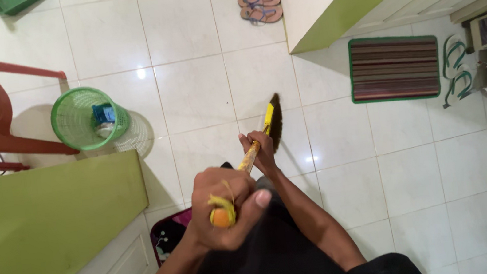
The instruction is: The person sweeps the tiled floor using a broom, pushing debris along the hallway and near the doorway.
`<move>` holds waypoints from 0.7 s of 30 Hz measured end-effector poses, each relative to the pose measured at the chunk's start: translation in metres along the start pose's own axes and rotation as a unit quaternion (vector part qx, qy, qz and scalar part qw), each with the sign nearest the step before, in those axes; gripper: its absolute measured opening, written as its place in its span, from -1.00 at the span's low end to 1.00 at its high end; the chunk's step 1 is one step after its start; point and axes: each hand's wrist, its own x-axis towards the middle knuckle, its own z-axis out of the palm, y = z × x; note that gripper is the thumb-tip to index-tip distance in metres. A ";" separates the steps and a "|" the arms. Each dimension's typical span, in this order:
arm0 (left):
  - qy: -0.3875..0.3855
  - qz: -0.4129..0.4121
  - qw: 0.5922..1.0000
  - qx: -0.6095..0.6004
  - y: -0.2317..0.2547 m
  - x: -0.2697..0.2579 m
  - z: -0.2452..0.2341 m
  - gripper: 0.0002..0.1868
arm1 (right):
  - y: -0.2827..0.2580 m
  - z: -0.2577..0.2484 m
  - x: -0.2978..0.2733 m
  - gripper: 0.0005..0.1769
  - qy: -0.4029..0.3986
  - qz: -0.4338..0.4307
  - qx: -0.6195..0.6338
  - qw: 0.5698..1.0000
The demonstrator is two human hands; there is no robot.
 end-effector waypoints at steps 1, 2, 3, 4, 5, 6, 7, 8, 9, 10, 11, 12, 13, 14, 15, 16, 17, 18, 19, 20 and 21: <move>0.000 0.003 1.000 -0.001 0.003 0.003 -0.001 -0.49 | -0.002 -0.002 0.006 -0.43 0.001 -0.003 -0.001 1.000; -0.003 0.014 1.000 -0.003 0.007 0.003 -0.004 -0.51 | -0.004 -0.002 0.008 -0.41 0.010 -0.049 -0.036 0.998; -0.007 0.025 1.000 -0.005 0.011 0.002 -0.006 -0.53 | -0.005 -0.003 0.009 -0.40 0.018 -0.095 -0.071 0.993; -0.007 0.026 1.000 -0.005 0.015 0.003 -0.008 -0.53 | -0.006 -0.005 0.011 -0.40 0.019 -0.096 -0.071 0.993; 0.010 0.033 0.999 -0.025 0.018 0.003 -0.009 -0.54 | -0.007 -0.007 0.013 -0.39 0.015 -0.095 -0.086 0.992; 0.027 0.039 0.998 -0.046 0.020 0.004 -0.010 -0.55 | -0.008 -0.010 0.014 -0.38 0.010 -0.093 -0.102 0.990; 0.026 0.040 0.998 -0.047 0.021 0.004 -0.010 -0.55 | -0.010 -0.015 0.014 -0.38 0.011 -0.093 -0.102 0.990; 0.034 0.047 0.997 -0.054 0.021 0.004 -0.011 -0.56 | -0.011 -0.021 0.015 -0.37 0.002 -0.084 -0.111 0.990; 0.041 0.054 0.996 -0.060 0.020 0.005 -0.010 -0.57 | -0.011 -0.027 0.016 -0.36 -0.007 -0.074 -0.120 0.990; 0.041 0.056 0.996 -0.059 0.017 0.006 -0.006 -0.57 | -0.011 -0.034 0.018 -0.36 -0.007 -0.076 -0.119 0.990; 0.045 0.060 0.994 -0.075 0.013 0.007 -0.002 -0.56 | -0.010 -0.043 0.021 -0.37 -0.014 -0.066 -0.117 0.991; 0.049 0.062 0.993 -0.090 0.009 0.008 0.003 -0.54 | -0.009 -0.052 0.022 -0.37 -0.022 -0.055 -0.114 0.992; 0.049 0.063 0.993 -0.089 0.005 0.008 0.006 -0.54 | -0.006 -0.061 0.023 -0.37 -0.023 -0.056 -0.114 0.992; 0.049 0.044 0.994 -0.084 0.001 0.008 0.010 -0.55 | -0.003 -0.071 0.026 -0.39 -0.022 -0.069 -0.130 0.989; 0.048 0.025 0.995 -0.079 -0.004 0.009 0.015 -0.56 | 0.000 -0.082 0.029 -0.40 -0.020 -0.083 -0.145 0.986; 0.049 0.025 0.995 -0.078 -0.010 0.010 0.020 -0.56 | 0.005 -0.093 0.032 -0.40 -0.022 -0.083 -0.145 0.986; 0.059 0.010 0.995 -0.082 -0.017 0.012 0.027 -0.56 | 0.009 -0.105 0.035 -0.40 -0.024 -0.085 -0.163 0.983; 0.069 -0.002 0.994 -0.085 -0.025 0.015 0.034 -0.56 | 0.014 -0.116 0.041 -0.41 -0.027 -0.090 -0.182 0.979; 0.070 0.001 0.994 -0.084 -0.033 0.019 0.041 -0.56 | 0.019 -0.126 0.048 -0.41 -0.027 -0.093 -0.182 0.978; 0.079 -0.016 0.992 -0.101 -0.041 0.021 0.048 -0.54 | 0.025 -0.136 0.052 -0.40 -0.035 -0.084 -0.194 0.977; 0.088 -0.032 0.989 -0.118 -0.049 0.023 0.055 -0.53 | 0.030 -0.146 0.056 -0.40 -0.043 -0.074 -0.206 0.975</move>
